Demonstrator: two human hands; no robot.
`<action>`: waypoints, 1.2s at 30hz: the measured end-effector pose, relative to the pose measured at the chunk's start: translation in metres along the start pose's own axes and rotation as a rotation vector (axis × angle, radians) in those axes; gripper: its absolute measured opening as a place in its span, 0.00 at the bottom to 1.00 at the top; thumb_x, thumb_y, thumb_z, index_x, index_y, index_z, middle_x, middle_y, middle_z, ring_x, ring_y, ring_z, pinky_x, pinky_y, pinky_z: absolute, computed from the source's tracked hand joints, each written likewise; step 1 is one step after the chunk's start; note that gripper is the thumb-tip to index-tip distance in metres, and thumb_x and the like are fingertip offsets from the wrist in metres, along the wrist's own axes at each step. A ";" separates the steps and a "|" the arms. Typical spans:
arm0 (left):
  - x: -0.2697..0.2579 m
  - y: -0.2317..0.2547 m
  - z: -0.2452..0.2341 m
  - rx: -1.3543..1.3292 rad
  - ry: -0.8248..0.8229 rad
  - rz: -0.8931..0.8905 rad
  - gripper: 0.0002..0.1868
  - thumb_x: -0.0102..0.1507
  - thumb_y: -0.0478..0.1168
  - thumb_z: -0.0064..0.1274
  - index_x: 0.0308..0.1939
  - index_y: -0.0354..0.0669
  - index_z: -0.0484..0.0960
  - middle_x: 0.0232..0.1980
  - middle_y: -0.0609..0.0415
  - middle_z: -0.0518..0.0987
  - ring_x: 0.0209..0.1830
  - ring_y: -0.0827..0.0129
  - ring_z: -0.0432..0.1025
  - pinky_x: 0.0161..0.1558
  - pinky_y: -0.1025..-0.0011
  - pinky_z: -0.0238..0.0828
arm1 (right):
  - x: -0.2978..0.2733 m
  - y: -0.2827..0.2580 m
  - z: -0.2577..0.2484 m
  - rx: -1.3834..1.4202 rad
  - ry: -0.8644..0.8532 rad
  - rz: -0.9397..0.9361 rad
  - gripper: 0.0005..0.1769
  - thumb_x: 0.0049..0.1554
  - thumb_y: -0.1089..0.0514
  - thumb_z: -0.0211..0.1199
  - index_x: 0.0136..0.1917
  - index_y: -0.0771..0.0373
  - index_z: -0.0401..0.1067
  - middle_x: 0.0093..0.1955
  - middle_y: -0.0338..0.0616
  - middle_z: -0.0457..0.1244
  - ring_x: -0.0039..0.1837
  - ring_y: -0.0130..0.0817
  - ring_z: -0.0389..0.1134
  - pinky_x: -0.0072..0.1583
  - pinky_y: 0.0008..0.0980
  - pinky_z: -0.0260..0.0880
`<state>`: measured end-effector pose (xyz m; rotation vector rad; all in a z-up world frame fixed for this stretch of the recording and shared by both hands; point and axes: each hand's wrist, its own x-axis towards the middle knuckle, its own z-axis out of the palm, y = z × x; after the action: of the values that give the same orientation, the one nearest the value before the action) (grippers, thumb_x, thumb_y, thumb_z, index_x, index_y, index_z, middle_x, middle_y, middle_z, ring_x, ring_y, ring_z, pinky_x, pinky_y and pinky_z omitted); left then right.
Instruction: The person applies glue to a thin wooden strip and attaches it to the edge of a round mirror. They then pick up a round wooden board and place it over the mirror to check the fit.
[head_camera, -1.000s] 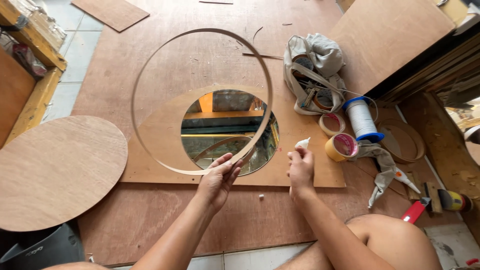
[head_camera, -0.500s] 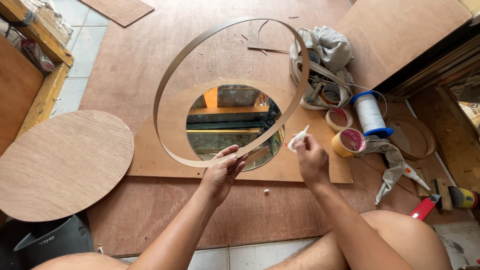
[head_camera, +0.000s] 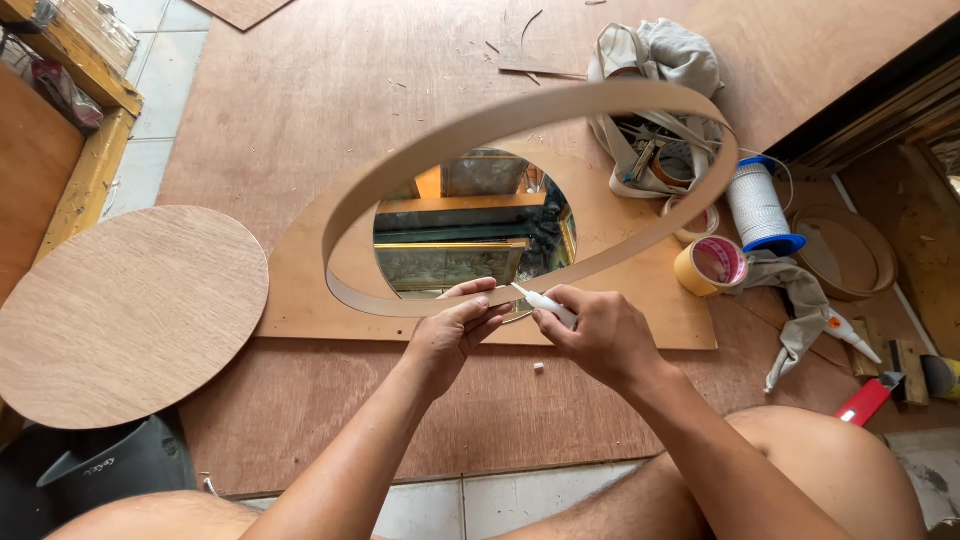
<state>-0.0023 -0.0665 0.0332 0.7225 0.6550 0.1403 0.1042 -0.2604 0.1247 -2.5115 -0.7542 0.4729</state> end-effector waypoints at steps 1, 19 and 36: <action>-0.002 0.001 0.000 0.002 0.003 -0.002 0.23 0.71 0.29 0.55 0.71 0.37 0.83 0.62 0.31 0.87 0.62 0.46 0.85 0.60 0.64 0.87 | -0.001 -0.002 0.000 0.003 -0.003 0.001 0.17 0.60 0.34 0.66 0.55 0.41 0.84 0.43 0.45 0.77 0.52 0.52 0.80 0.58 0.51 0.80; -0.004 0.002 0.001 0.085 -0.013 -0.011 0.23 0.70 0.30 0.57 0.70 0.37 0.85 0.53 0.38 0.88 0.57 0.49 0.87 0.58 0.65 0.88 | 0.000 0.004 -0.001 -0.050 -0.014 -0.031 0.17 0.60 0.35 0.67 0.56 0.40 0.86 0.47 0.48 0.78 0.56 0.56 0.80 0.60 0.56 0.79; 0.000 0.002 -0.001 0.049 -0.019 -0.034 0.24 0.70 0.29 0.56 0.71 0.36 0.85 0.53 0.35 0.89 0.56 0.48 0.87 0.56 0.65 0.89 | 0.002 0.008 -0.002 -0.062 -0.015 -0.040 0.17 0.58 0.34 0.70 0.55 0.38 0.87 0.47 0.41 0.78 0.56 0.49 0.80 0.61 0.52 0.79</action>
<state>-0.0027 -0.0645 0.0343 0.7588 0.6546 0.0859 0.1106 -0.2659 0.1219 -2.5478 -0.8348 0.4616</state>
